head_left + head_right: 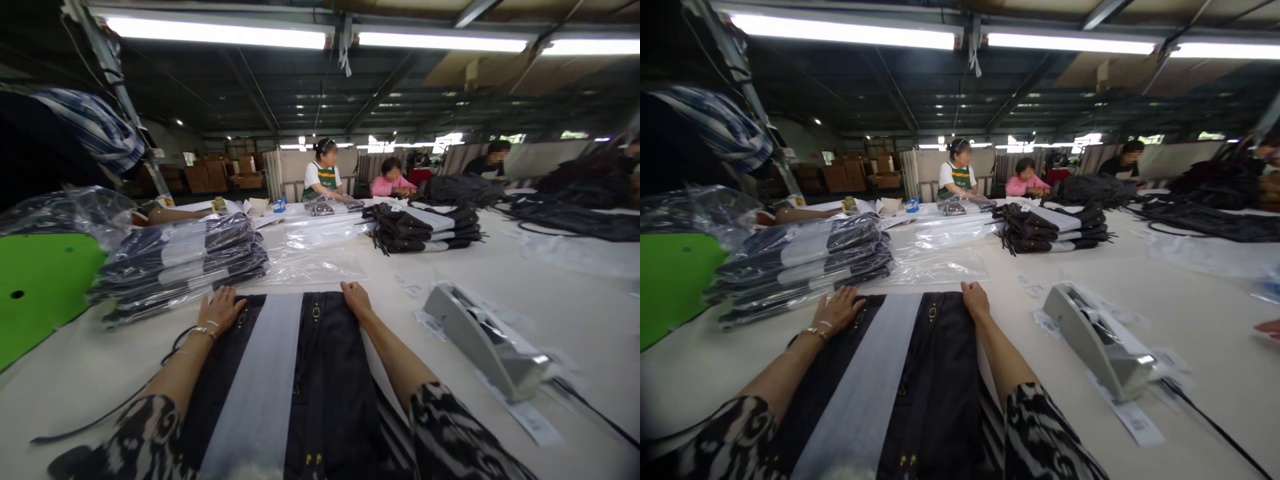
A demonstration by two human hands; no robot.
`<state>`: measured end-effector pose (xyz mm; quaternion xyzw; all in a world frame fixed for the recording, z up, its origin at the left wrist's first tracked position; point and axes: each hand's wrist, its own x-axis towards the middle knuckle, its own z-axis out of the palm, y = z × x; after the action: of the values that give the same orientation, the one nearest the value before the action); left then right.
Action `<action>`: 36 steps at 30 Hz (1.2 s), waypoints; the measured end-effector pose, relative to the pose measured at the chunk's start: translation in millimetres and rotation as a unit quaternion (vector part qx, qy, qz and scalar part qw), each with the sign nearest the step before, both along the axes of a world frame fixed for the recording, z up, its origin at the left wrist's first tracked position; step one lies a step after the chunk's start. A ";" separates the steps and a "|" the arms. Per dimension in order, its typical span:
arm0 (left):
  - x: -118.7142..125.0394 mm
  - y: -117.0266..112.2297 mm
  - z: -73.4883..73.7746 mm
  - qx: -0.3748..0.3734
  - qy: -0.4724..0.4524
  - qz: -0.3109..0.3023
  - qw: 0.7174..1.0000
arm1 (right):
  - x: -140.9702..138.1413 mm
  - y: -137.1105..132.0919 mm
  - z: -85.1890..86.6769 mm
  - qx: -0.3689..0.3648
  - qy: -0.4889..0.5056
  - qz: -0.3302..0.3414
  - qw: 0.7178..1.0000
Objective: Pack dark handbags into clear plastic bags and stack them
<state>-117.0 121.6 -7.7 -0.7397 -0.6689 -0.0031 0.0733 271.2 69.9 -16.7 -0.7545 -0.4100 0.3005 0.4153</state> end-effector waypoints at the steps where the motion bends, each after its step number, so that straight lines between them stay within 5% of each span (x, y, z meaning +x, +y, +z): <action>1: 3.1 -1.4 6.3 0.011 0.012 -0.003 1.000 | 7.2 -5.0 3.1 0.005 0.042 -0.002 0.999; 5: 39.0 -13.0 38.5 0.085 -0.051 -0.104 0.990 | 39.1 -48.8 9.0 0.029 0.216 -0.020 0.976; 8: 102.6 -23.6 52.2 0.038 -0.168 -0.213 0.962 | 42.5 -87.5 10.4 0.026 0.331 0.001 0.943; 13: 221.6 -35.6 32.7 -0.058 -0.215 -0.307 0.925 | 12.7 -117.6 22.4 0.019 0.438 0.102 0.893; 16: 255.3 -34.2 21.1 -0.089 -0.256 -0.289 0.918 | -0.5 -121.4 28.5 0.016 0.454 0.133 0.881; 23: 252.6 -17.7 27.4 -0.163 -0.381 -0.195 0.889 | -30.6 -130.3 16.0 -0.008 0.536 0.216 0.816; 26: 247.0 -17.7 26.5 -0.177 -0.436 -0.175 0.865 | -23.4 -133.6 12.9 -0.017 0.549 0.247 0.798; 31: 241.5 -23.4 21.4 -0.170 -0.505 -0.163 0.830 | 19.2 -122.1 13.9 0.018 0.433 0.112 0.894; 36: 239.2 -20.2 28.5 -0.133 -0.505 -0.158 0.838 | -4.2 -101.8 19.9 -0.003 0.440 0.132 0.888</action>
<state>122.3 101.4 20.9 -0.7339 -0.4807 -0.2987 -0.3755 267.0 -31.9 3.2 -0.4853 -0.2800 0.6545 0.5077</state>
